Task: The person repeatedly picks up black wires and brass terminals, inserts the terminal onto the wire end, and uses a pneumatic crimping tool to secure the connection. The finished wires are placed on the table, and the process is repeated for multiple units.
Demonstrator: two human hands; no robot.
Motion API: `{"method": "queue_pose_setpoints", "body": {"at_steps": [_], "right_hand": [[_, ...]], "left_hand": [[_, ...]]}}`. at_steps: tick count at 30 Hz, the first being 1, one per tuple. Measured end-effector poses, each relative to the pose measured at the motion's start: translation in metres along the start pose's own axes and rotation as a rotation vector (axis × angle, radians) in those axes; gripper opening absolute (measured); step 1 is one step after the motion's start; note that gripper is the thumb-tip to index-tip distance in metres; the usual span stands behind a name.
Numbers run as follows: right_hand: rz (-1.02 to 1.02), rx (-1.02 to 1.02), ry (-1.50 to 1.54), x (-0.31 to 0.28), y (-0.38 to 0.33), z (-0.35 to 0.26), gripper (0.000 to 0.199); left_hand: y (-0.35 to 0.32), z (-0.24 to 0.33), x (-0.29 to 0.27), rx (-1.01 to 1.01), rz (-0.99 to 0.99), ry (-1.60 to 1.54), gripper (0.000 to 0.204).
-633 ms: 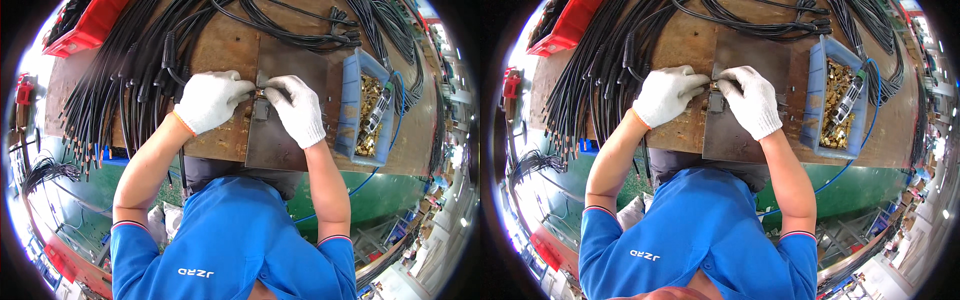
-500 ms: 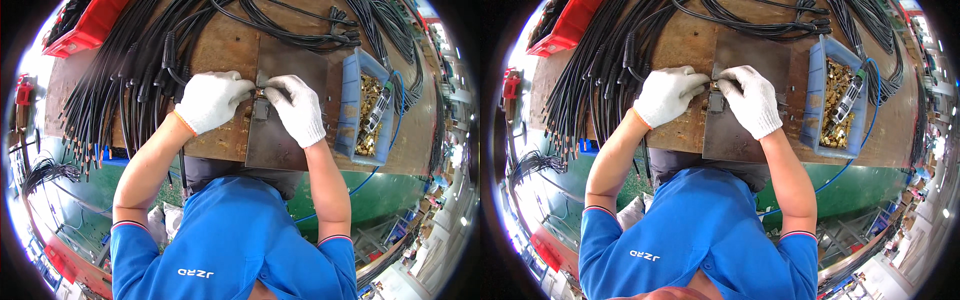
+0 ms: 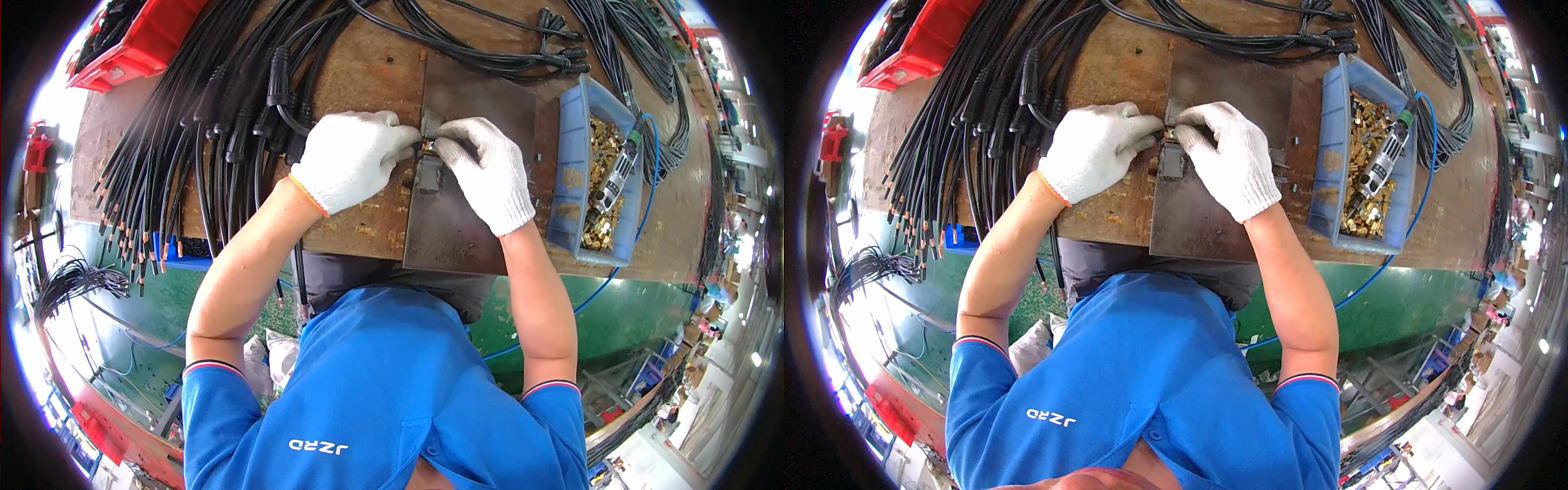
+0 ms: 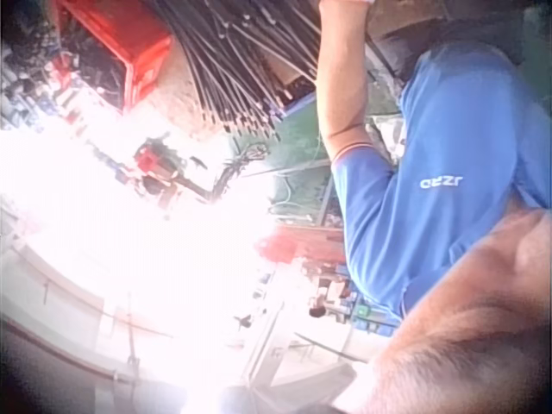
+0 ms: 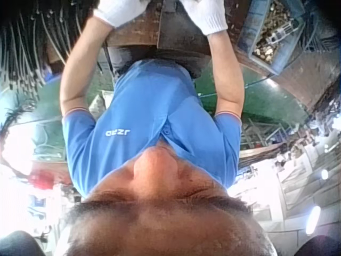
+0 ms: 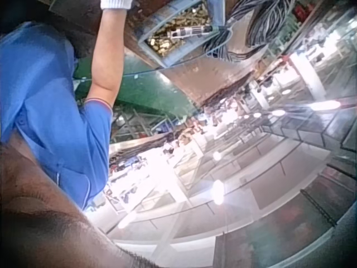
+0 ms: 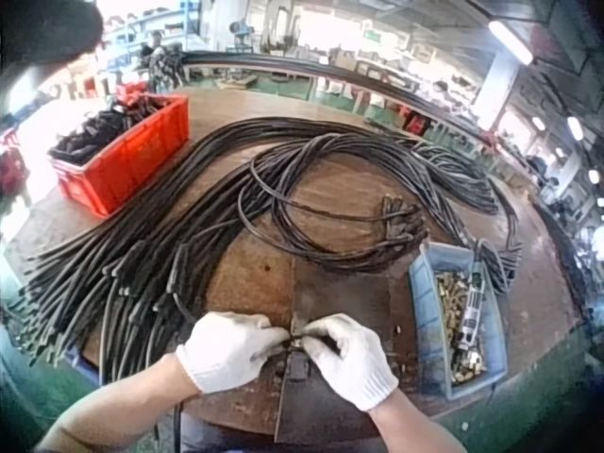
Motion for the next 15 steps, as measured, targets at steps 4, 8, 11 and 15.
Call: {"method": "queue_pose_setpoints", "body": {"at_steps": [4, 8, 11, 15], "right_hand": [[-0.003, -0.010, -0.002, 0.0008, 0.0003, -0.0006, 0.018], [-0.007, 0.014, 0.020, 0.0016, -0.0001, -0.0016, 0.018], [0.015, 0.006, 0.026, -0.0002, -0.0026, 0.0003, 0.018], [0.055, -0.068, -0.078, -0.0050, -0.0038, -0.0055, 0.018]], "left_hand": [[0.0006, 0.0007, 0.0034, 0.005, 0.010, 0.006, 0.021], [-0.0010, -0.0001, 0.0030, 0.008, 0.011, 0.002, 0.021], [0.0020, 0.0026, 0.0005, 0.025, -0.007, -0.007, 0.020], [0.0043, 0.0052, -0.0004, 0.031, -0.031, 0.017, 0.021]]}}
Point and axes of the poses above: each hand's wrist, its own y-axis towards the middle knuckle, its own x-axis out of the palm, z = x × y, the point moved 7 cm from there along y, towards the middle knuckle, and after that the axes turned 8 degrees about -z, right-handed, at the moved point
